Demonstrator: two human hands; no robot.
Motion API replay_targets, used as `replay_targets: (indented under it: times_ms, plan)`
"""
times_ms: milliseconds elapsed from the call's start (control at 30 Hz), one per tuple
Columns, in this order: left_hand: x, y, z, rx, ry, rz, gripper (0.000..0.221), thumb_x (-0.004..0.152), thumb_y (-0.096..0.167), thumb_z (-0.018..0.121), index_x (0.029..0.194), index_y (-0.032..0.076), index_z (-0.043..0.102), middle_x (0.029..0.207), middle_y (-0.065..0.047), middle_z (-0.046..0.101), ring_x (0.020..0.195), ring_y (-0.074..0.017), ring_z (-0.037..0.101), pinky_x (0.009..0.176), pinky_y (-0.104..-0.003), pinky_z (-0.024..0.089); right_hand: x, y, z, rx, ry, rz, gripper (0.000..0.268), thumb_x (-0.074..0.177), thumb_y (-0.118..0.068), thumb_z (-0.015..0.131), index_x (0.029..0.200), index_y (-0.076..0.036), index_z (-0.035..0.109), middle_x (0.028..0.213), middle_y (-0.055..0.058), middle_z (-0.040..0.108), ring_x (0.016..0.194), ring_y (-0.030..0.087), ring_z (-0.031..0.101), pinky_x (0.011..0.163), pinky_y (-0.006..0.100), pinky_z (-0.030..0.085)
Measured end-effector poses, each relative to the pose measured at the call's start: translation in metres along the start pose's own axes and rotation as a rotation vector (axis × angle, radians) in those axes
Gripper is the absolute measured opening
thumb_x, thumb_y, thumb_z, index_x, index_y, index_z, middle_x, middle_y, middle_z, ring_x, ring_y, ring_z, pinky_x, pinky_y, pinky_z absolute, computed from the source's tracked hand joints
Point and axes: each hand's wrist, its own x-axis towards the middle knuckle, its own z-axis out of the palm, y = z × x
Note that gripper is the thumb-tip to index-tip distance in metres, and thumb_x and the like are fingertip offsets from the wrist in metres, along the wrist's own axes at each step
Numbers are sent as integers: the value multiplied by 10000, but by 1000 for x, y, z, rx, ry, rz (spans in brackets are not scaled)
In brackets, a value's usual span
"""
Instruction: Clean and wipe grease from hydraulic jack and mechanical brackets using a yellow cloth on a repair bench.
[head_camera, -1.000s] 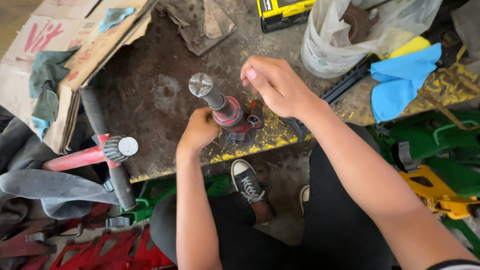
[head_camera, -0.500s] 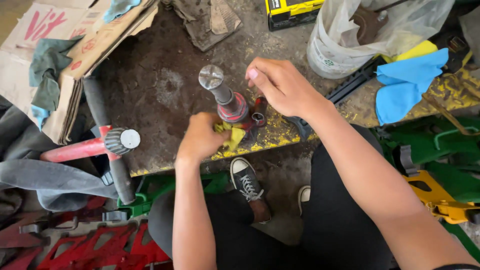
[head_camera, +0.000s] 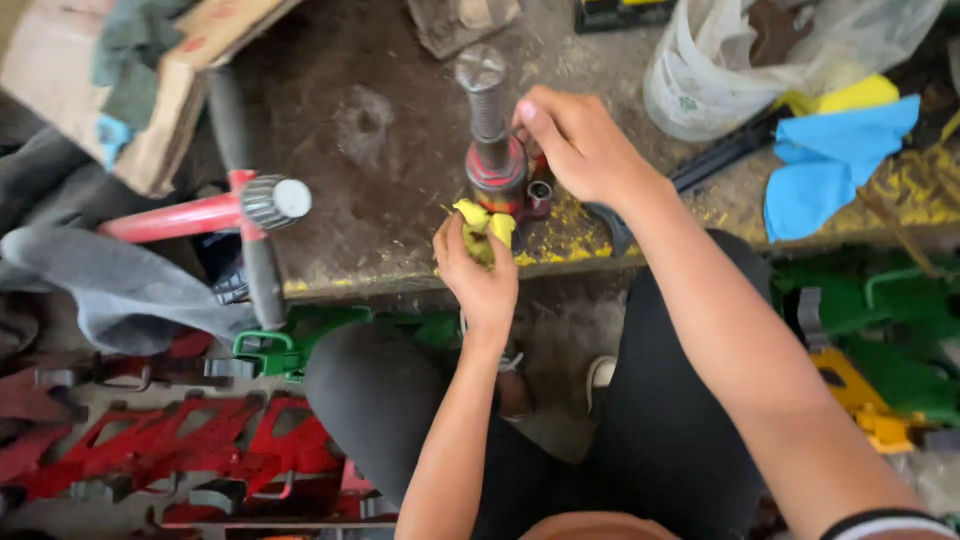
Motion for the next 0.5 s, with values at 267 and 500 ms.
replay_targets:
  times_ms: [267,500]
  plan:
    - [-15,-10,3,-101,23,-107,295,936,53,740,1177,-33,593,1167,-209,628,1045,-366,652,937,-437,537,1,3,5,-91,-3,14,485,1127,-405,414,1009,5,644,861,182,694,834,349,690,755,423,516]
    - [-18,8,2,-75,-15,84,552,753,68,867,1203,-68,579,1255,-262,584,1152,-447,603,1011,-471,499,-1,-3,1,-56,-9,1,516,1133,-449,400,1012,-9,639,850,169,690,807,336,696,738,416,520]
